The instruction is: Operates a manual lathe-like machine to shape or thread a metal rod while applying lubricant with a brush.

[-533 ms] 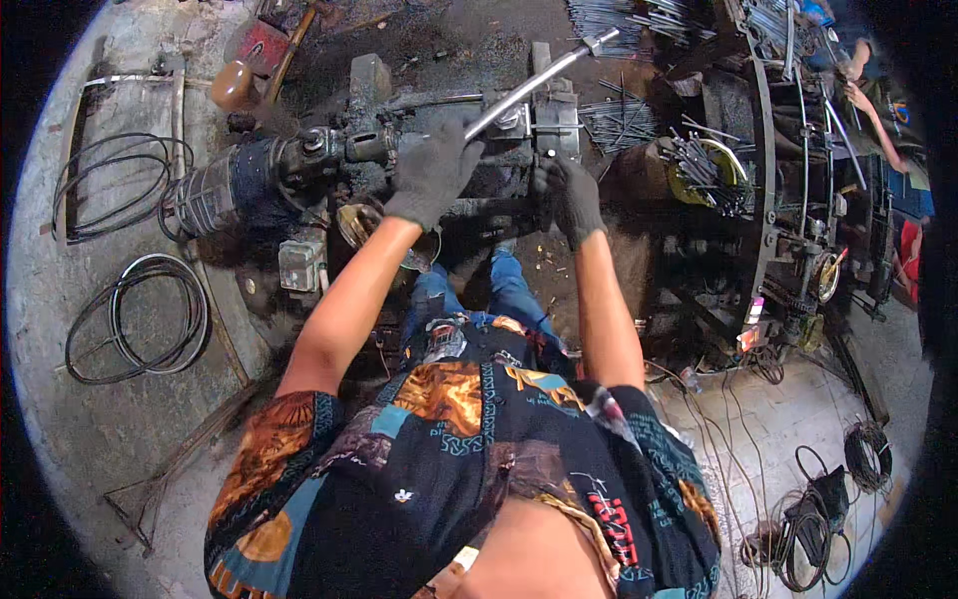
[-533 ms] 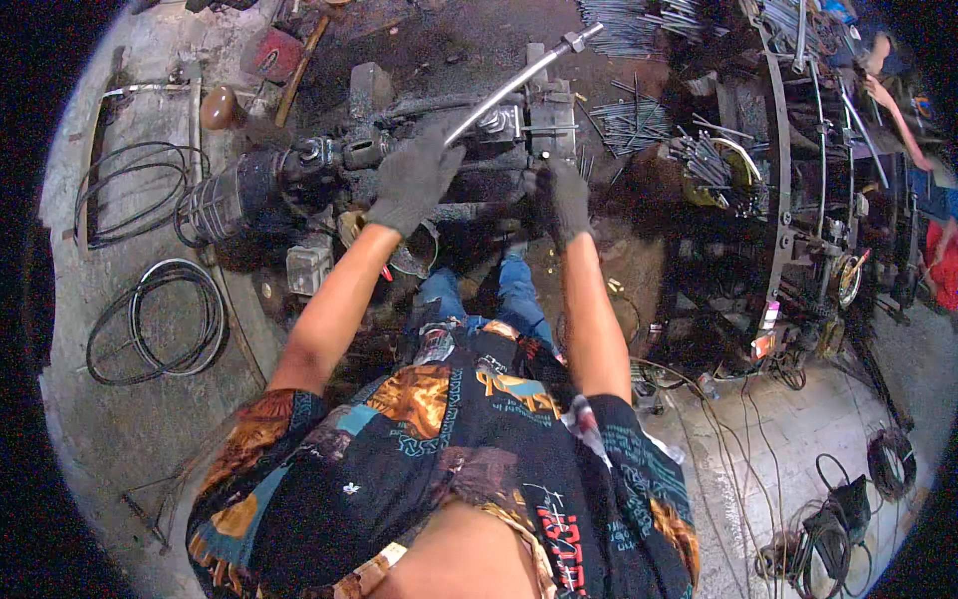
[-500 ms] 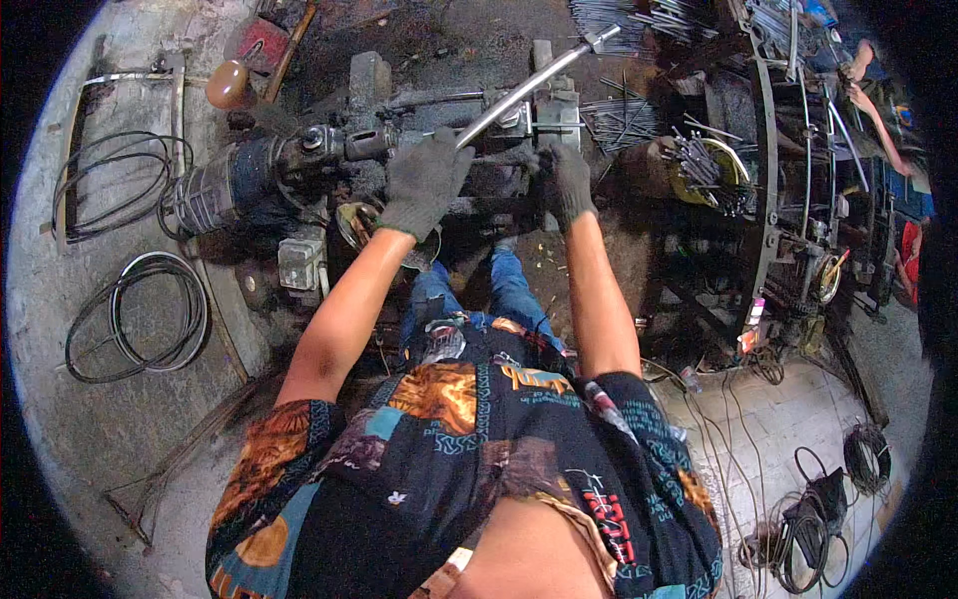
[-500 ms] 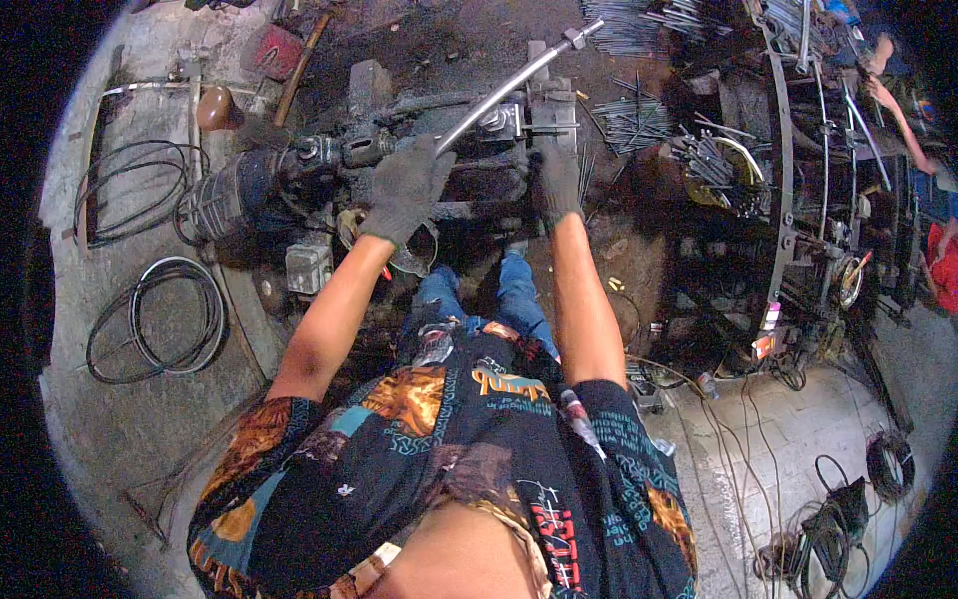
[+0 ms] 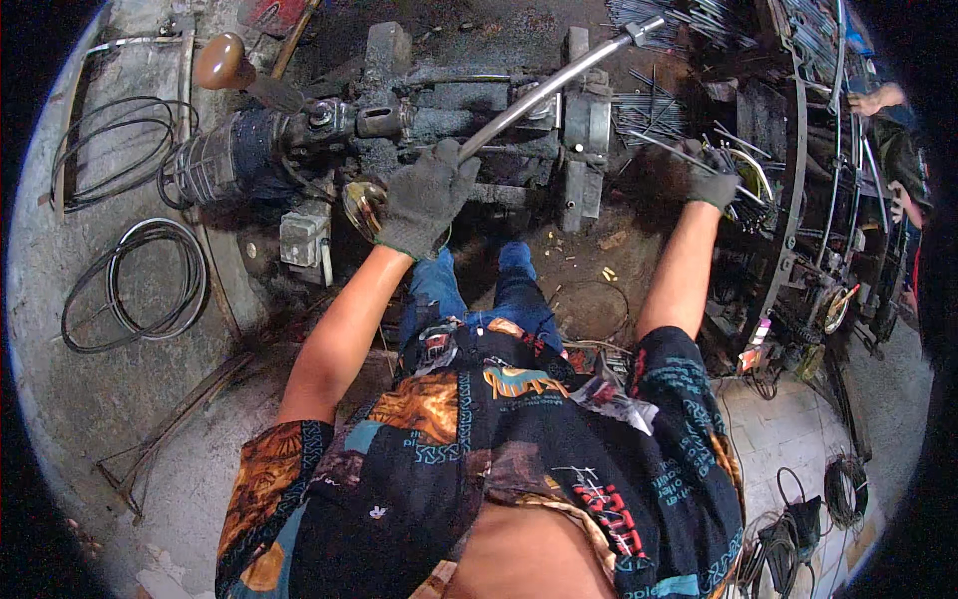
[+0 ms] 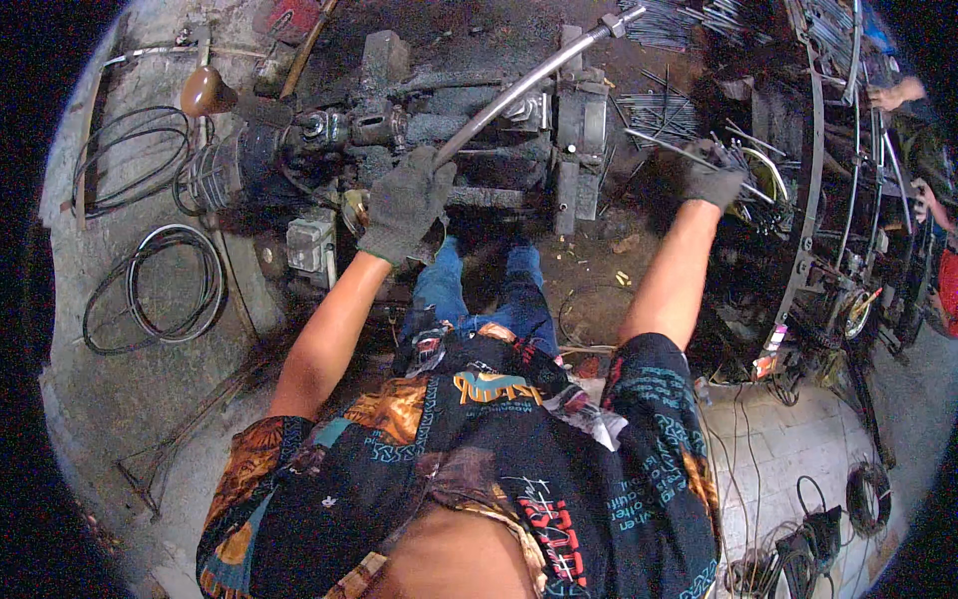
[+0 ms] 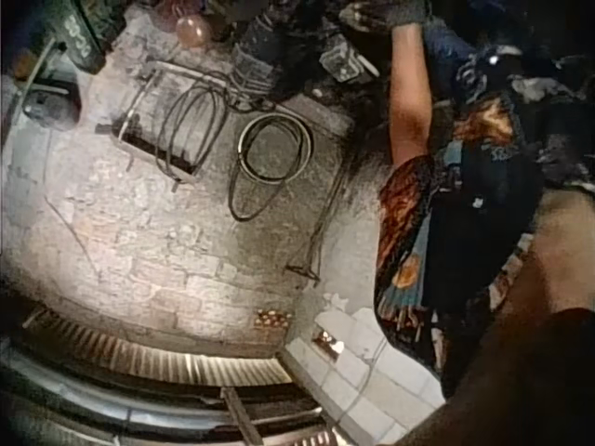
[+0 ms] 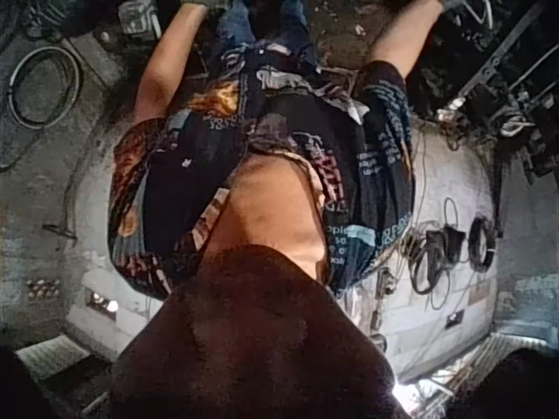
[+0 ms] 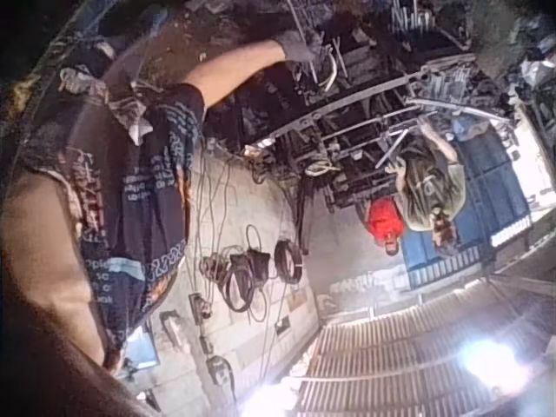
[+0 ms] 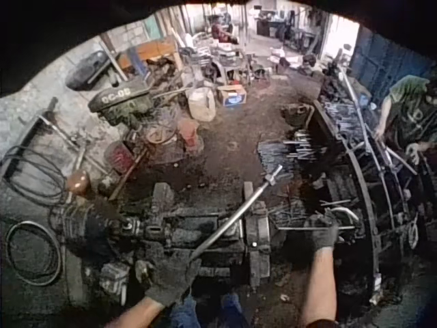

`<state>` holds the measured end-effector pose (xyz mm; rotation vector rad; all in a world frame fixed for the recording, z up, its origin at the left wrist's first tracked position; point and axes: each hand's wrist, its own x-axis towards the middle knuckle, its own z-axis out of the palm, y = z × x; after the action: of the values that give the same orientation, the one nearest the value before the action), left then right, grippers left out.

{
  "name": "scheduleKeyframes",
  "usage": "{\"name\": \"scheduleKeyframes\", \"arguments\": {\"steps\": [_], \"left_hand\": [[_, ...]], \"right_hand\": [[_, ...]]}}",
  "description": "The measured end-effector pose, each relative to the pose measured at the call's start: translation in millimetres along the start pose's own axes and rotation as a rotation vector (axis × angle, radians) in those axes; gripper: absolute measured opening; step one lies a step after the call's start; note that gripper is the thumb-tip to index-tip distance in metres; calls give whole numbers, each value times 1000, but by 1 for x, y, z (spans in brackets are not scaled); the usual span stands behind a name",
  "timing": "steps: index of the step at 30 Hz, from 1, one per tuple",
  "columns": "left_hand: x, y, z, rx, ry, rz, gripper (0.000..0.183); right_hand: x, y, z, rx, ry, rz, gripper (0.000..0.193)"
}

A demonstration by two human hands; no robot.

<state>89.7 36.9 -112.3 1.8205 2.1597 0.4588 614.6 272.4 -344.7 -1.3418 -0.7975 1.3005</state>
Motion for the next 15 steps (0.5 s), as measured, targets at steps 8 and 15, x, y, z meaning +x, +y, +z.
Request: {"name": "scheduleKeyframes", "arguments": {"steps": [8,15], "left_hand": [[5,-2,2,39,39,71,27],[9,-6,-3,28,38,53,27]], "right_hand": [[-94,-104,140,-1213,-643,-248,39],[-104,-65,199,-1329,-856,-383,31]]}}
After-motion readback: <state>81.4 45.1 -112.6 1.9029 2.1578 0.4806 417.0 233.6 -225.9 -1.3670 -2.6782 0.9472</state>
